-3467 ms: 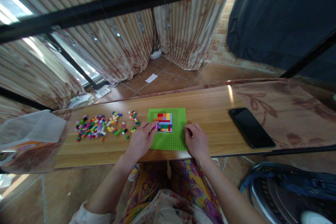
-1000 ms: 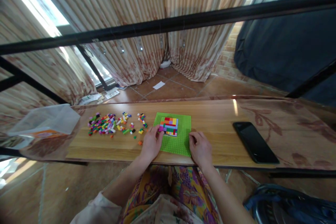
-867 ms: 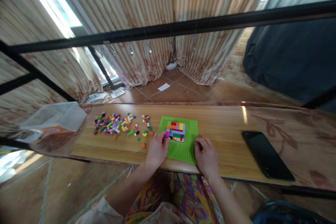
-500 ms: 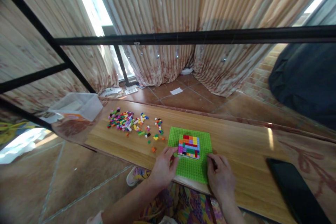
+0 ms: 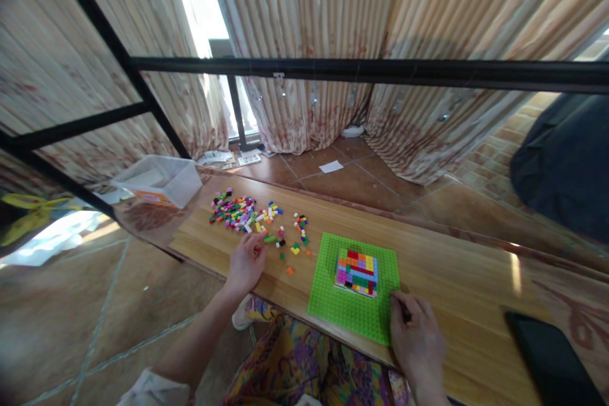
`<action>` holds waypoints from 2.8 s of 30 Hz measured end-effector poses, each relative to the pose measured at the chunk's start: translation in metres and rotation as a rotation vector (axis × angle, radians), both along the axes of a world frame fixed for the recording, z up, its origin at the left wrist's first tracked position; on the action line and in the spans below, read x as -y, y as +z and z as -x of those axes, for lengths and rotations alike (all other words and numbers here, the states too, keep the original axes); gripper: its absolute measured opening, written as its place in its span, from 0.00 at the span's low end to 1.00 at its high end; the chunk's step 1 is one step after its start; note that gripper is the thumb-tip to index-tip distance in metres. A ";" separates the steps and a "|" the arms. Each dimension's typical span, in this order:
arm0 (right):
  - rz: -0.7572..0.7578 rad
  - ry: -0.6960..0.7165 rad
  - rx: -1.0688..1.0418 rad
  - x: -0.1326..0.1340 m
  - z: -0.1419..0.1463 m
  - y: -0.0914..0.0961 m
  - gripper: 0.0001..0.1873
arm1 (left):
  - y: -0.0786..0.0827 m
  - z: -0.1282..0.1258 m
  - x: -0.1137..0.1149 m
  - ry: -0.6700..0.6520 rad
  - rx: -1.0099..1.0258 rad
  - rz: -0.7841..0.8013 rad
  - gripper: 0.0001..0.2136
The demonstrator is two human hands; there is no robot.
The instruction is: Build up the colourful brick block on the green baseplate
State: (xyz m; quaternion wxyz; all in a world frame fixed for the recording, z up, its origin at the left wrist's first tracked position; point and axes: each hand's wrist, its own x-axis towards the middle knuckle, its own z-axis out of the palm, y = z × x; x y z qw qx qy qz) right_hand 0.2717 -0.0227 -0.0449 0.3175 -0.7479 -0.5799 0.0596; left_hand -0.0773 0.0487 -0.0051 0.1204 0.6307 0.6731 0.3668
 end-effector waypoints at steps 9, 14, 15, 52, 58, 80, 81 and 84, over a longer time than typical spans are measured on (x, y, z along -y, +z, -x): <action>0.046 -0.031 0.052 0.000 -0.003 -0.002 0.20 | -0.007 -0.032 0.011 -0.161 -0.022 -0.027 0.12; 0.020 -0.010 0.042 0.000 0.000 0.002 0.20 | -0.001 -0.053 -0.002 -0.144 -0.181 0.016 0.08; 0.020 -0.014 0.042 0.000 0.000 0.003 0.20 | -0.001 -0.057 -0.005 -0.140 -0.209 0.034 0.07; 0.002 0.365 -0.741 0.062 0.088 0.076 0.08 | 0.065 -0.102 0.090 -0.726 0.431 0.473 0.04; 0.004 0.181 -1.034 0.067 0.096 0.069 0.10 | 0.053 -0.108 0.097 -0.690 0.705 0.556 0.04; -0.105 0.208 -0.423 -0.017 0.068 0.059 0.09 | 0.013 -0.079 0.072 -0.137 1.050 0.559 0.14; -0.088 0.221 -0.388 -0.020 0.068 0.059 0.10 | 0.012 -0.078 0.072 -0.138 1.046 0.558 0.14; -0.040 0.242 -0.297 -0.025 0.069 0.058 0.10 | 0.009 -0.076 0.071 -0.165 1.027 0.556 0.14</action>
